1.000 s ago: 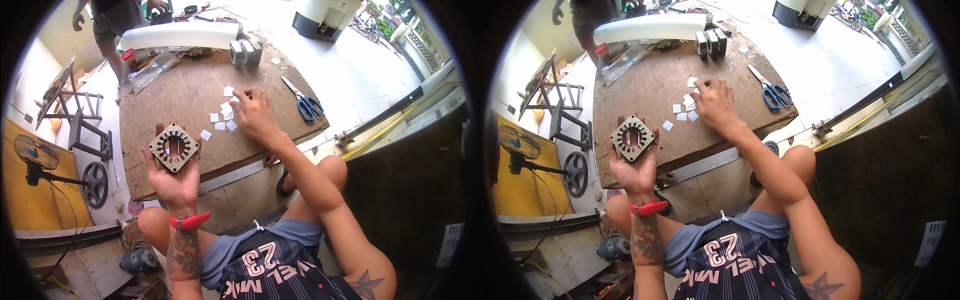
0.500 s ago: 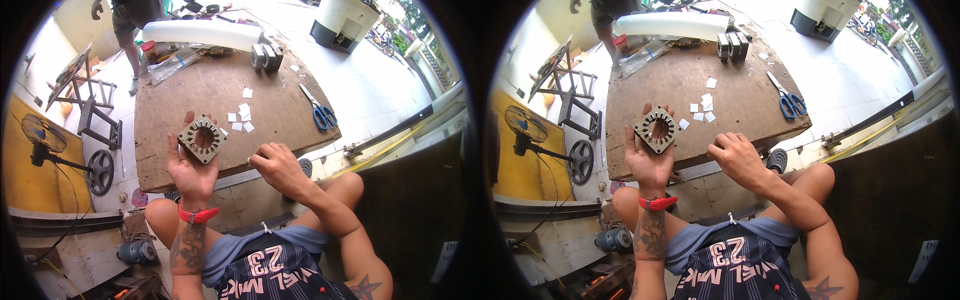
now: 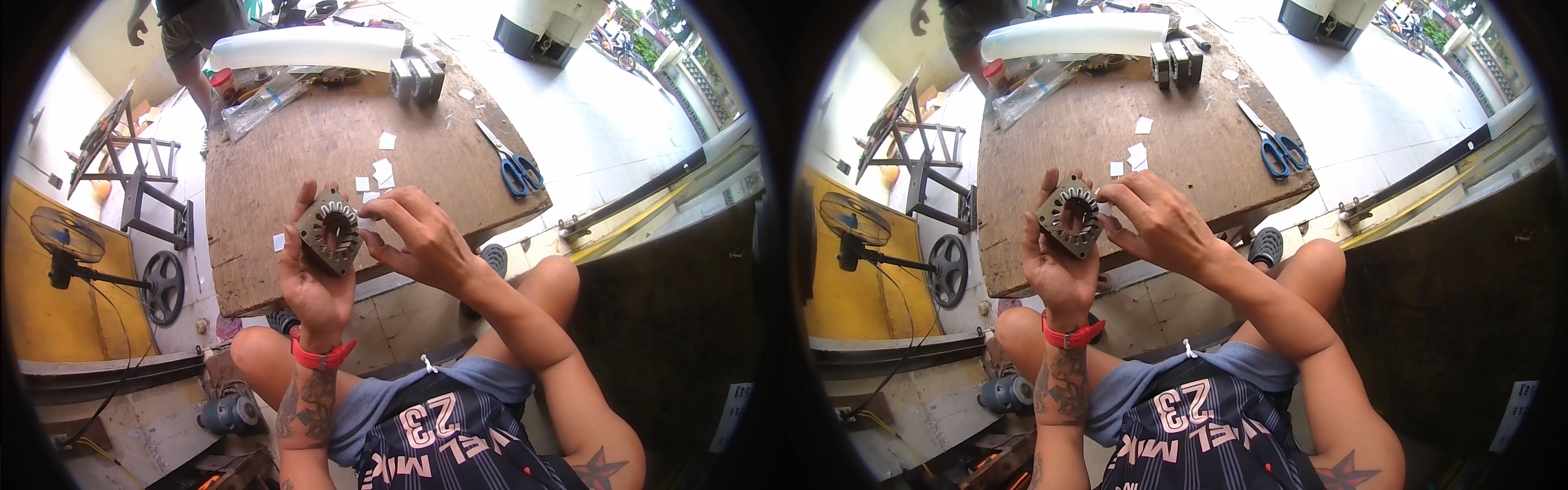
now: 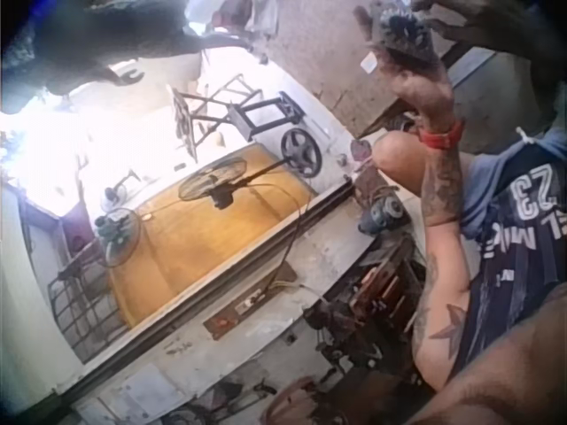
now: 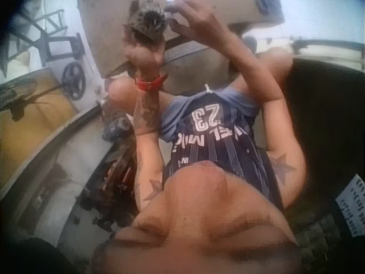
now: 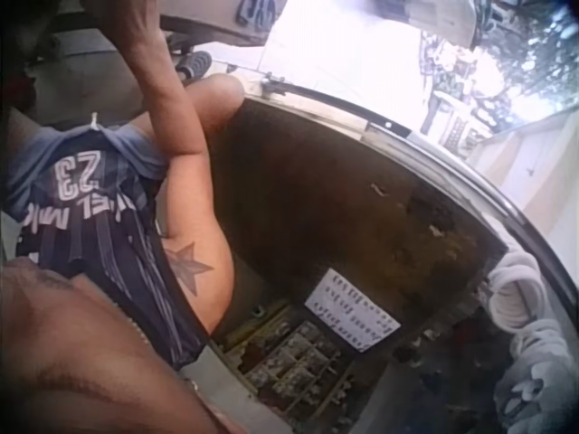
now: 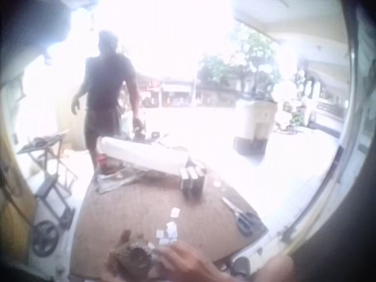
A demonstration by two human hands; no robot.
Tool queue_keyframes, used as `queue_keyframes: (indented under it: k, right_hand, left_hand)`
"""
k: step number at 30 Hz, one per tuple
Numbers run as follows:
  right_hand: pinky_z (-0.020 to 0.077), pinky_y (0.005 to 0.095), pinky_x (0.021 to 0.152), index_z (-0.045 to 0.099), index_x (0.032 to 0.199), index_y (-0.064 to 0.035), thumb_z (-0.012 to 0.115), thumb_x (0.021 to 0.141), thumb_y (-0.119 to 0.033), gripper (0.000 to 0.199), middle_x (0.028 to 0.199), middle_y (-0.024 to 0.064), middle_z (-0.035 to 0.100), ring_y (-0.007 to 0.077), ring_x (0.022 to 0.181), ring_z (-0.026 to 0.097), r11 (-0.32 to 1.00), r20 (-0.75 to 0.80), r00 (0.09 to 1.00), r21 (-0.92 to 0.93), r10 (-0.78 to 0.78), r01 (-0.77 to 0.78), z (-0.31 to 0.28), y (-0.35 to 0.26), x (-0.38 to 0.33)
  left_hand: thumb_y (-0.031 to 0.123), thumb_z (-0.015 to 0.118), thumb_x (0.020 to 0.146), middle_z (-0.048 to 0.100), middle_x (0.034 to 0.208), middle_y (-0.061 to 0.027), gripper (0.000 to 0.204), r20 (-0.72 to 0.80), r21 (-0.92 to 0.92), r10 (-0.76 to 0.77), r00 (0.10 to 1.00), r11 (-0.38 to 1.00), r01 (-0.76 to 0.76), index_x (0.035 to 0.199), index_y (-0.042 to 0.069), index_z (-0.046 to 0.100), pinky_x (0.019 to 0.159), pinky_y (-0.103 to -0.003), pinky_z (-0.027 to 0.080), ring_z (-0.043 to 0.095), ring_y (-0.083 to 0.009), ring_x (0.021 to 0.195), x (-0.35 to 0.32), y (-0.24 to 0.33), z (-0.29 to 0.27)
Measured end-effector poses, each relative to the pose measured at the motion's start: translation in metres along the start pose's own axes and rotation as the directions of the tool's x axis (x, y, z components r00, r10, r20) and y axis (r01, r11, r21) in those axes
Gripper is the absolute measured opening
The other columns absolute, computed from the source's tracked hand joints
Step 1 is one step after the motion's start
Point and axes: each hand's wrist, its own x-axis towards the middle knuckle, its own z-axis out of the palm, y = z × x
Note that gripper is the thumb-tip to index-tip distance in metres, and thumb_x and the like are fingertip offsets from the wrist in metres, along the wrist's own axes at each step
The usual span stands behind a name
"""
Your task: The person cuts small rectangular pieces from a white strip using scissors and places them into the slots of a square motor stator. The person repeats this process, cutting and inserting pieces into the stator slots.
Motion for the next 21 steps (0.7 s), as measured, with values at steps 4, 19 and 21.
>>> queue_keyframes:
  k: [4, 19, 21]
  right_hand:
    - [0.0587, 0.0395, 0.08, 0.069, 0.11, -0.0061, 0.079, 0.086, -0.002, 0.026, 0.102, 0.0113, 0.068, 0.0294, 0.094, 0.069, 1.0, 0.045, 0.999, -0.008, -0.021, 0.021, 0.005, -0.001, -0.001]
    - [0.0429, 0.0469, 0.11, 0.065, 0.123, -0.0058, 0.071, 0.101, -0.025, 0.03, 0.119, 0.0141, 0.068, 0.0343, 0.126, 0.058, 0.996, 0.013, 0.999, 0.082, 0.03, -0.031, 0.03, -0.009, -0.016]
    - [0.0448, 0.047, 0.102, 0.068, 0.12, -0.0076, 0.071, 0.1, -0.027, 0.028, 0.118, 0.0134, 0.066, 0.0335, 0.119, 0.058, 0.983, 0.068, 0.981, -0.011, 0.183, -0.182, 0.019, 0.009, -0.014]
  left_hand:
    - [0.044, 0.041, 0.112, 0.048, 0.157, -0.0244, 0.066, 0.013, 0.017, 0.016, 1.0, 1.0, -0.016, 0.161, 0.002, 0.034, 0.124, -0.046, 0.036, 0.047, -0.0334, 0.147, -0.001, 0.0, 0.0]
    - [0.054, 0.039, 0.111, 0.053, 0.155, -0.0176, 0.065, -0.144, -0.179, -0.025, 0.989, 0.984, -0.001, 0.156, 0.007, 0.046, 0.118, -0.051, 0.041, 0.053, -0.0324, 0.139, 0.003, 0.011, -0.011]
    - [0.055, 0.039, 0.111, 0.054, 0.154, -0.0148, 0.065, -0.184, -0.216, -0.054, 0.981, 0.976, 0.013, 0.155, 0.008, 0.048, 0.116, -0.056, 0.042, 0.054, -0.032, 0.138, 0.004, 0.018, -0.018]
